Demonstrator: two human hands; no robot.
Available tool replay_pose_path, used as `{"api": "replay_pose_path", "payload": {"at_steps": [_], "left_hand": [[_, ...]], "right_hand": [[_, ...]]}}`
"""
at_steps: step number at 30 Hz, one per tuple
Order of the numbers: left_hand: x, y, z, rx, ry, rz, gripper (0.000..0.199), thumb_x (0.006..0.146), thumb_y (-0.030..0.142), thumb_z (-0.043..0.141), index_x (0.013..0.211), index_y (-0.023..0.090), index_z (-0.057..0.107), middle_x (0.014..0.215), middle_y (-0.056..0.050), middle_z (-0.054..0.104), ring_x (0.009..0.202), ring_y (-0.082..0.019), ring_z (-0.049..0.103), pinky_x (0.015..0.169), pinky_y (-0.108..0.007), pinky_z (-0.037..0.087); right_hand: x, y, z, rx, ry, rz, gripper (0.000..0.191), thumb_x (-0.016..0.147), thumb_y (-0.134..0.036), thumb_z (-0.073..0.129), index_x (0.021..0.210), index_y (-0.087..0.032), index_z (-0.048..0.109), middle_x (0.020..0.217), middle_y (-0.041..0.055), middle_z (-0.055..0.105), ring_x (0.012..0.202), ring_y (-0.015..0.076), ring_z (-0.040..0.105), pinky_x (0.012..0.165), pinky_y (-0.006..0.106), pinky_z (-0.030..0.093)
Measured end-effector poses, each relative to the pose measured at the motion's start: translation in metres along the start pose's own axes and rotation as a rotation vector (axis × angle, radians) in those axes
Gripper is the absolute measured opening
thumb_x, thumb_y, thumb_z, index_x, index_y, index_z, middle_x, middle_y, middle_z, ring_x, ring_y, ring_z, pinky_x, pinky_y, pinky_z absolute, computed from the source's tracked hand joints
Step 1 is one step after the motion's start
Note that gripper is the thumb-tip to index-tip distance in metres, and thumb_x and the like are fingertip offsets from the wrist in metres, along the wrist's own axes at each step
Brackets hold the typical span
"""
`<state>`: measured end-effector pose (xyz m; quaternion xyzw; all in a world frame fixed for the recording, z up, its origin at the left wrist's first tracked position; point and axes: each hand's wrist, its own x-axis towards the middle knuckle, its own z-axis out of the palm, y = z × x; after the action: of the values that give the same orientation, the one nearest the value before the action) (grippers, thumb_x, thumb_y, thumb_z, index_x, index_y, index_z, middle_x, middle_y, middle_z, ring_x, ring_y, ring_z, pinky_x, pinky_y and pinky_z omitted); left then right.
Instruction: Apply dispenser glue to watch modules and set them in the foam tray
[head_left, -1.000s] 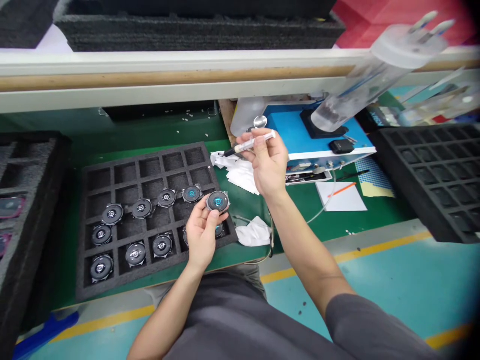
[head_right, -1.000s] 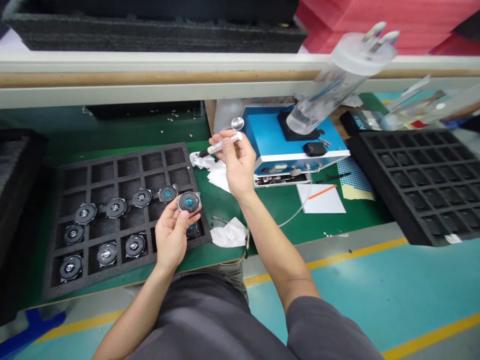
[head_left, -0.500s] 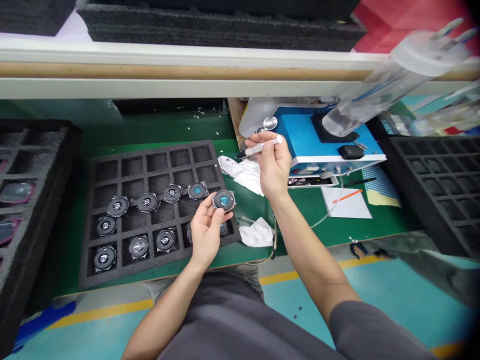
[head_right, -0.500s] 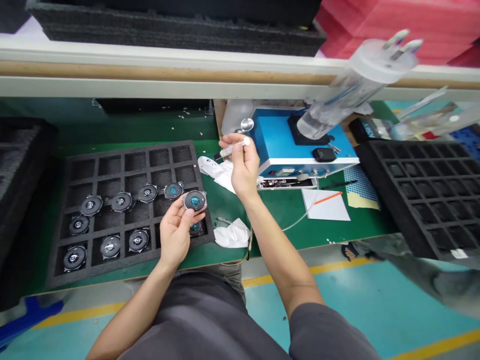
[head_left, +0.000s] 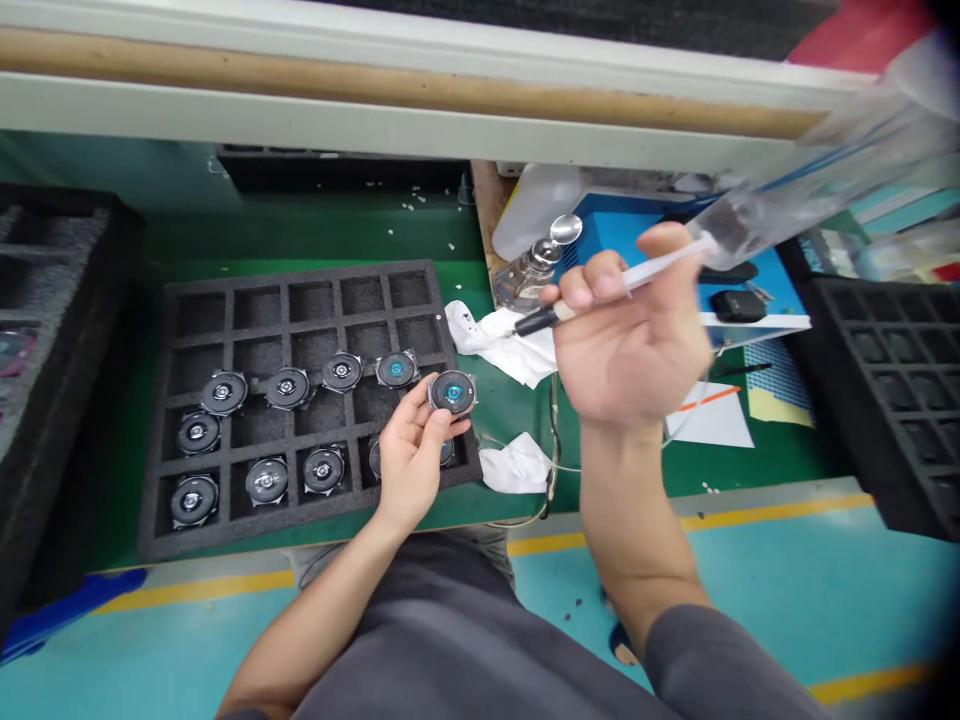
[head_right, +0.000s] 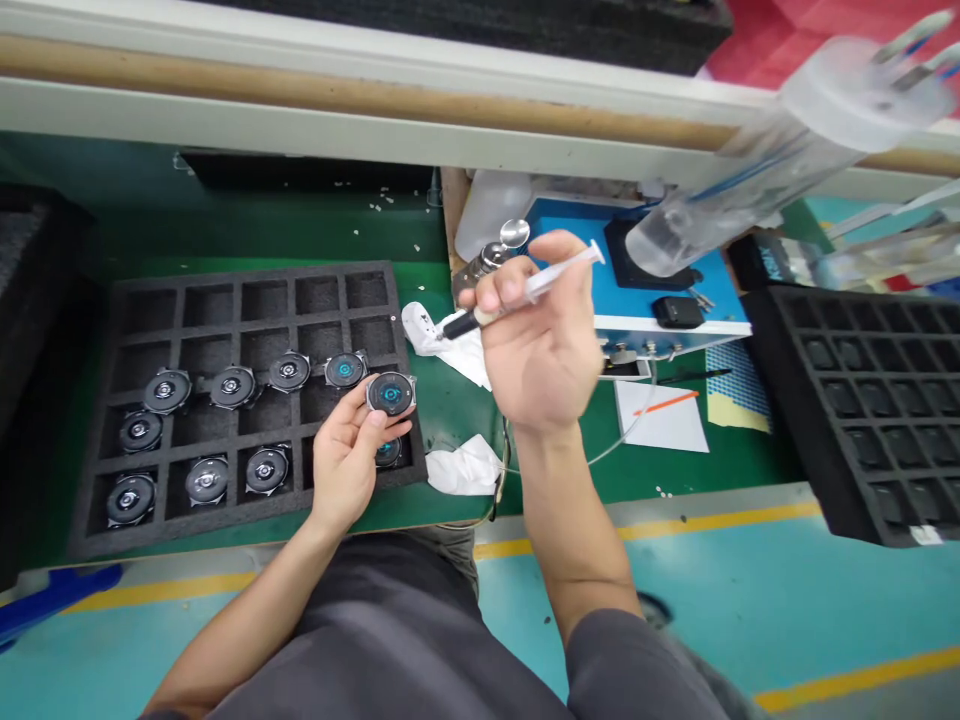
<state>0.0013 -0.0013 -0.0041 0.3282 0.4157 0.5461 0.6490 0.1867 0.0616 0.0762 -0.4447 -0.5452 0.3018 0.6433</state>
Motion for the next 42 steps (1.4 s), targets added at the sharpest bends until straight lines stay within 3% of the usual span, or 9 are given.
{"api": "replay_pose_path", "payload": {"at_steps": [2, 5, 10, 17, 28, 38, 42], "left_hand": [[0.000, 0.000, 0.000, 0.002, 0.004, -0.004, 0.048, 0.087, 0.041, 0.077, 0.129, 0.022, 0.065, 0.118, -0.010, 0.077, 0.104, -0.026, 0.076, 0.083, -0.037, 0.066], [-0.001, 0.000, 0.001, -0.001, 0.010, -0.012, 0.047, 0.089, 0.040, 0.076, 0.130, 0.022, 0.065, 0.117, -0.010, 0.077, 0.102, -0.026, 0.077, 0.082, -0.036, 0.066], [0.000, -0.001, 0.001, 0.009, 0.005, -0.011, 0.045, 0.090, 0.040, 0.075, 0.130, 0.023, 0.066, 0.118, -0.010, 0.077, 0.104, -0.027, 0.076, 0.084, -0.037, 0.066], [-0.001, 0.000, 0.001, 0.025, -0.002, -0.007, 0.044, 0.090, 0.037, 0.075, 0.131, 0.023, 0.066, 0.120, -0.009, 0.076, 0.108, -0.026, 0.075, 0.085, -0.036, 0.066], [-0.001, -0.001, 0.001, 0.043, -0.006, -0.001, 0.044, 0.090, 0.036, 0.075, 0.131, 0.022, 0.065, 0.121, -0.010, 0.076, 0.109, -0.026, 0.074, 0.085, -0.036, 0.066], [0.000, -0.003, 0.000, 0.018, -0.031, 0.027, 0.042, 0.091, 0.033, 0.074, 0.131, 0.023, 0.064, 0.120, -0.008, 0.077, 0.106, -0.023, 0.076, 0.083, -0.033, 0.066], [0.000, -0.003, 0.000, 0.005, -0.046, 0.036, 0.039, 0.093, 0.030, 0.072, 0.130, 0.025, 0.065, 0.120, -0.006, 0.077, 0.105, -0.021, 0.076, 0.084, -0.030, 0.066]], "right_hand": [[-0.002, -0.010, -0.003, 0.122, -0.086, 0.056, 0.056, 0.095, -0.080, 0.031, 0.086, -0.032, 0.059, 0.070, 0.0010, 0.050, 0.069, 0.0193, 0.059, 0.070, 0.039, 0.057], [-0.005, -0.011, -0.004, 0.337, -0.221, 0.129, 0.068, 0.089, -0.087, 0.032, 0.060, -0.027, 0.047, 0.053, -0.0017, 0.031, 0.049, 0.0166, 0.041, 0.053, 0.034, 0.047], [-0.009, -0.005, 0.004, 0.600, -0.299, 0.172, 0.073, 0.091, -0.081, 0.039, 0.045, -0.024, 0.033, 0.042, -0.0039, 0.017, 0.039, 0.0132, 0.024, 0.044, 0.032, 0.034], [-0.013, -0.008, 0.007, 0.530, -0.276, 0.217, 0.072, 0.086, -0.075, 0.052, 0.043, -0.024, 0.025, 0.038, -0.0052, 0.016, 0.037, 0.0124, 0.022, 0.044, 0.032, 0.034], [-0.015, -0.005, 0.006, 0.545, -0.292, 0.177, 0.070, 0.090, -0.071, 0.051, 0.045, -0.024, 0.024, 0.040, -0.0058, 0.016, 0.038, 0.0123, 0.022, 0.044, 0.032, 0.034], [-0.012, 0.000, 0.006, 0.800, -0.424, 0.145, 0.071, 0.092, -0.069, 0.051, 0.043, -0.023, 0.027, 0.042, -0.0058, 0.020, 0.038, 0.0104, 0.023, 0.045, 0.030, 0.032], [-0.012, 0.002, 0.005, 0.813, -0.410, 0.139, 0.072, 0.093, -0.070, 0.049, 0.044, -0.023, 0.026, 0.042, -0.0055, 0.021, 0.038, 0.0099, 0.022, 0.046, 0.029, 0.033]]}}
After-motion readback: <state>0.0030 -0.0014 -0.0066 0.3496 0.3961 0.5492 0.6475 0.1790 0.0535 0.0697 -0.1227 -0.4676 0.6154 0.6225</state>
